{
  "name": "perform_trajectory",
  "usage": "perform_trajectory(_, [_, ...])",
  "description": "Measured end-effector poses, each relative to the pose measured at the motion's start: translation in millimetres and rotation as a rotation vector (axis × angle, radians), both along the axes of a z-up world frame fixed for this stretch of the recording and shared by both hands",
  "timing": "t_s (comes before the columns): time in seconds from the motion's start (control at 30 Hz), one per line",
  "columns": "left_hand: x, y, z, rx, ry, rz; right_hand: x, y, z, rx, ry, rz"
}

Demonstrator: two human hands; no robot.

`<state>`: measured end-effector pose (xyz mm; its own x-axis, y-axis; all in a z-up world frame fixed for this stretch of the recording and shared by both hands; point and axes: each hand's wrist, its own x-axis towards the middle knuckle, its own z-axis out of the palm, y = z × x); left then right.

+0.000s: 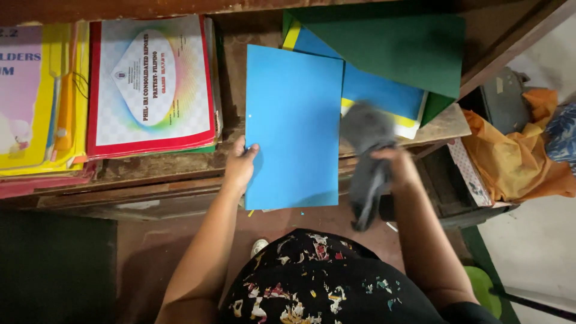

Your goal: Wiping dust off several colored file folders using a cloth.

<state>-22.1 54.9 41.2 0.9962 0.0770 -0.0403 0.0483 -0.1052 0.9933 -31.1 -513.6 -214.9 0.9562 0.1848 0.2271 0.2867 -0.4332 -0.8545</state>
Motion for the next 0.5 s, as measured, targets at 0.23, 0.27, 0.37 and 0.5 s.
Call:
perform_trajectory(0.23, [-7,6,20,0.182,0.165,0.068,-56,238,285,0.766,0.613,-0.381])
perform_trajectory(0.27, [-13,8,35,0.161,0.128,0.073,-56,243,296,0.767,0.608,-0.321])
perform_trajectory(0.37, [-13,13,55,0.107,0.059,0.093,-60,253,328,0.778,0.630,-0.229])
perform_trajectory(0.5, [-8,34,54,0.226,0.052,0.104,-77,299,414,0.531,0.588,-0.170])
